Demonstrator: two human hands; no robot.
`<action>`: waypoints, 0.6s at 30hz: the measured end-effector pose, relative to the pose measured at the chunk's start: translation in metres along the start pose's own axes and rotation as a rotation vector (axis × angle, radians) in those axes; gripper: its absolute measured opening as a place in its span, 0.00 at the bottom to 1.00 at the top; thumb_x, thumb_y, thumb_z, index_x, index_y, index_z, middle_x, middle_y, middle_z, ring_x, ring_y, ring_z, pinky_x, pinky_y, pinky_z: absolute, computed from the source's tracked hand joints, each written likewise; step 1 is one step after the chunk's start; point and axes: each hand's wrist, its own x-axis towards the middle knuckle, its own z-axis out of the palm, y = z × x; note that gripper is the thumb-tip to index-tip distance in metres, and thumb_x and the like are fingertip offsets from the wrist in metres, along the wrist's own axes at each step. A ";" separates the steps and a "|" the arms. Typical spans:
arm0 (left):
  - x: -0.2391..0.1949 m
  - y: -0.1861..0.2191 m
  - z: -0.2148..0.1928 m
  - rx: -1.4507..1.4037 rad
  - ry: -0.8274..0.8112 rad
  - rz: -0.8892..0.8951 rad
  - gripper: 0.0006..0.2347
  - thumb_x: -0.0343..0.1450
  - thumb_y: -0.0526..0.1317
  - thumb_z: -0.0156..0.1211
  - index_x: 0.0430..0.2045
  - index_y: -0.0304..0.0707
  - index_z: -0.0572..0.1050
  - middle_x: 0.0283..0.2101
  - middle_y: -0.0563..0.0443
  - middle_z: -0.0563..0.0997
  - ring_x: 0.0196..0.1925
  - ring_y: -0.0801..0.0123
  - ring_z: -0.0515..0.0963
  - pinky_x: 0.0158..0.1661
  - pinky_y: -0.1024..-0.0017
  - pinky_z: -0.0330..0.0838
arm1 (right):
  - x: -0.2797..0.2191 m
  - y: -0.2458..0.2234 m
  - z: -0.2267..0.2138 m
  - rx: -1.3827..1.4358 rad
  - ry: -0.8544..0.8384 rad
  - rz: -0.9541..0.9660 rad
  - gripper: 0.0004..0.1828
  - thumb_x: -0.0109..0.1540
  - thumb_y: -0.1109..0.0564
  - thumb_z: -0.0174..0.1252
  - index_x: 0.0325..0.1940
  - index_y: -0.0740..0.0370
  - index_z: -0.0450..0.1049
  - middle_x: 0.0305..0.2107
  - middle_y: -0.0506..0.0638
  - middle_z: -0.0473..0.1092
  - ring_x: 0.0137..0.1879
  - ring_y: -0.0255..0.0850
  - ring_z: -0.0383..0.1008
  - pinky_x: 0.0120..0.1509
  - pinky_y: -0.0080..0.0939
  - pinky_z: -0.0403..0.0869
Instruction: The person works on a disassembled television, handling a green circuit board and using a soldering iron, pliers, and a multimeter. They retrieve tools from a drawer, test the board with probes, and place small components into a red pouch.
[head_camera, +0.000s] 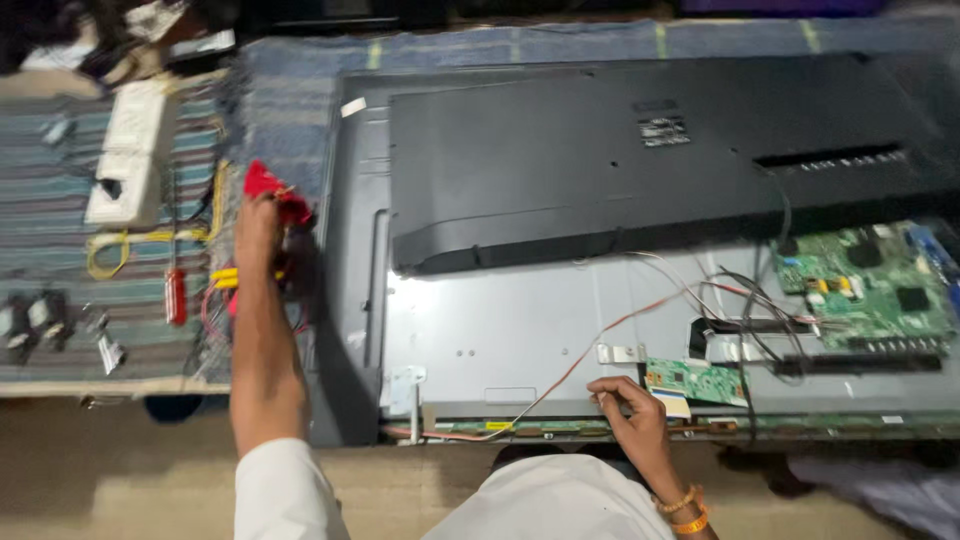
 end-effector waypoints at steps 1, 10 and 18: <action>-0.005 0.001 0.011 0.081 0.056 0.090 0.10 0.71 0.33 0.54 0.42 0.30 0.80 0.39 0.25 0.79 0.39 0.34 0.79 0.36 0.47 0.72 | -0.003 0.004 -0.002 0.047 0.020 0.009 0.08 0.62 0.67 0.56 0.42 0.68 0.80 0.35 0.49 0.78 0.39 0.34 0.80 0.45 0.34 0.78; -0.013 -0.025 -0.002 0.341 0.028 0.151 0.12 0.76 0.41 0.64 0.44 0.30 0.75 0.39 0.34 0.80 0.39 0.41 0.80 0.39 0.53 0.73 | -0.014 -0.010 -0.018 0.043 0.038 0.055 0.06 0.62 0.66 0.57 0.41 0.65 0.79 0.35 0.49 0.77 0.41 0.35 0.80 0.43 0.34 0.78; -0.043 0.022 0.015 -0.144 0.012 0.078 0.12 0.79 0.37 0.60 0.53 0.26 0.73 0.41 0.34 0.81 0.43 0.40 0.81 0.45 0.51 0.73 | -0.015 -0.042 -0.036 -0.026 0.016 -0.170 0.07 0.61 0.68 0.55 0.40 0.65 0.78 0.37 0.52 0.78 0.43 0.43 0.81 0.48 0.39 0.78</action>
